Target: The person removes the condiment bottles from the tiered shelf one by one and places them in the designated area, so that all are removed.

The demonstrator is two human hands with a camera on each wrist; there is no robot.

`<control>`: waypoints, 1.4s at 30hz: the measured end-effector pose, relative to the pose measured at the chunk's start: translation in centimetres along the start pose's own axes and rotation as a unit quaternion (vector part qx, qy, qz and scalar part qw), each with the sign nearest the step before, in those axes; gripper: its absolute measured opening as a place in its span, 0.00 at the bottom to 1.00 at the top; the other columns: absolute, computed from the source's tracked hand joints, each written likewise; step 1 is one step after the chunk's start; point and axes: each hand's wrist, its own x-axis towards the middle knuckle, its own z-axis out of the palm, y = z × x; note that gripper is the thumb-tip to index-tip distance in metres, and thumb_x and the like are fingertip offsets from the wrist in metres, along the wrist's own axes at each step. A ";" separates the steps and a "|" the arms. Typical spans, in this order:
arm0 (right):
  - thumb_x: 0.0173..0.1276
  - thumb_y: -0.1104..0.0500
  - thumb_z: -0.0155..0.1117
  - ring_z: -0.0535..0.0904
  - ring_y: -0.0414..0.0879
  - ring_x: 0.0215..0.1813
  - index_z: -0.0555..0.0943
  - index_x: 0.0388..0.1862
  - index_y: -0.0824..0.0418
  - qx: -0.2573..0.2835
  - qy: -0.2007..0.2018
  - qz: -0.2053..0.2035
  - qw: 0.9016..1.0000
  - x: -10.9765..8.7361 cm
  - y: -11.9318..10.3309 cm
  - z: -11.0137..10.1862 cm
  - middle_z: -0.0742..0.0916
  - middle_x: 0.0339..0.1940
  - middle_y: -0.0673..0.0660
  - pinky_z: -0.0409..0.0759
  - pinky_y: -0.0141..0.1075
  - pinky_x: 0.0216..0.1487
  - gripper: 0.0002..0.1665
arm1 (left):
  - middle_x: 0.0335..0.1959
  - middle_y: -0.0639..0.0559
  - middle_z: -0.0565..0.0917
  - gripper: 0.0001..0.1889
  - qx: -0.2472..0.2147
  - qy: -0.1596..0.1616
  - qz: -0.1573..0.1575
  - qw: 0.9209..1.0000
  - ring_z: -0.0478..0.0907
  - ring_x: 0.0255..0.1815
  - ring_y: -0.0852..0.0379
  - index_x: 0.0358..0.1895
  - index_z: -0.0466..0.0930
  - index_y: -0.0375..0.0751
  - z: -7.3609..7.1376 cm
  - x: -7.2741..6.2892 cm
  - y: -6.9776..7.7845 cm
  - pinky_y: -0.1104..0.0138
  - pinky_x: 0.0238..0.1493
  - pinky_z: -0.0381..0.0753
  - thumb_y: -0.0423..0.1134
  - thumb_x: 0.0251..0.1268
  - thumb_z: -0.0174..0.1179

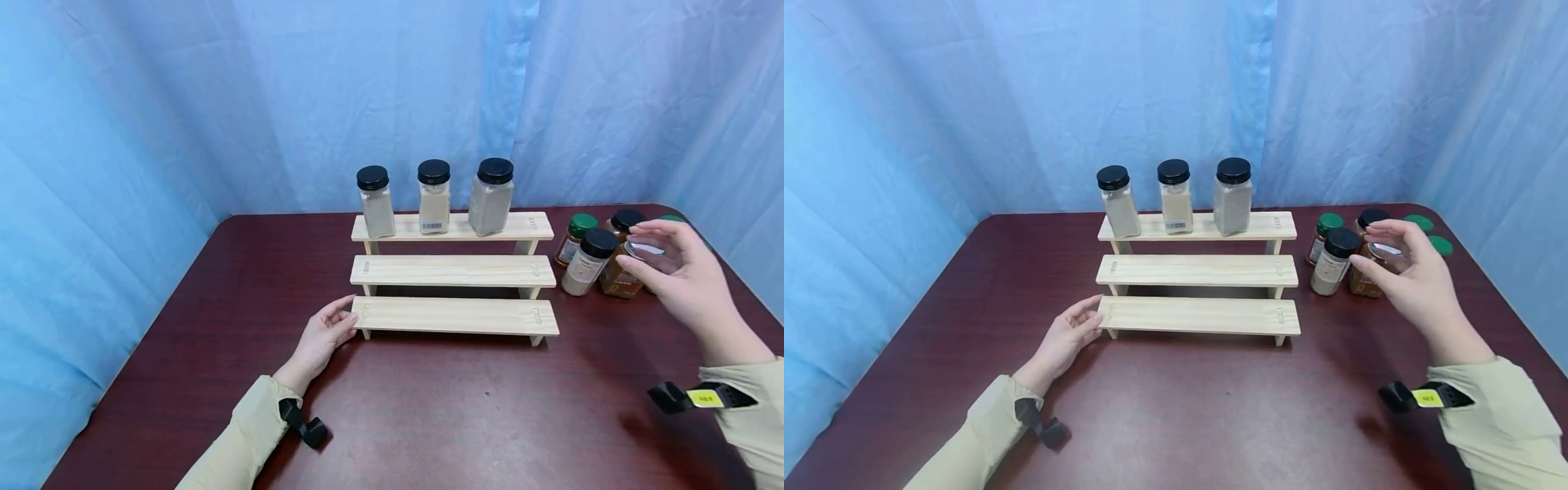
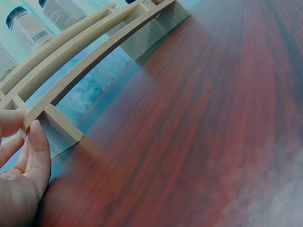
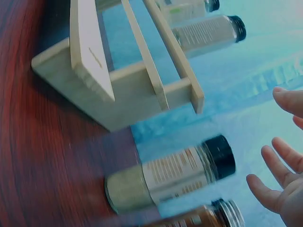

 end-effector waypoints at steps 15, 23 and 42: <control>0.61 0.65 0.67 0.69 0.31 0.58 0.57 0.71 0.49 -0.004 -0.068 0.000 0.998 3.2 -2.3 5.5 0.71 0.58 0.47 0.71 0.28 0.62 0.44 | 0.29 0.60 0.75 0.26 0.004 0.004 -0.001 1.000 0.74 0.29 0.69 0.68 0.62 0.31 0.1 -0.1 0.1 0.77 0.36 0.78 0.26 0.67 0.52; 0.59 0.65 0.68 0.64 0.60 0.68 0.53 0.74 0.49 -0.001 -0.084 -0.015 0.996 4.8 -3.9 8.0 0.67 0.66 0.63 0.65 0.53 0.67 0.49 | 0.30 0.59 0.75 0.26 0.004 0.004 -0.001 1.000 0.74 0.29 0.69 0.68 0.61 0.32 0.1 0.0 0.0 0.78 0.35 0.78 0.26 0.68 0.52; 0.56 0.65 0.72 0.57 0.59 0.72 0.48 0.76 0.46 0.047 -0.108 -0.013 0.993 8.0 -4.8 11.5 0.62 0.70 0.64 0.59 0.55 0.70 0.57 | 0.30 0.59 0.75 0.26 0.005 0.003 0.001 1.000 0.74 0.29 0.69 0.68 0.61 0.31 0.1 -0.2 0.2 0.77 0.36 0.78 0.26 0.68 0.52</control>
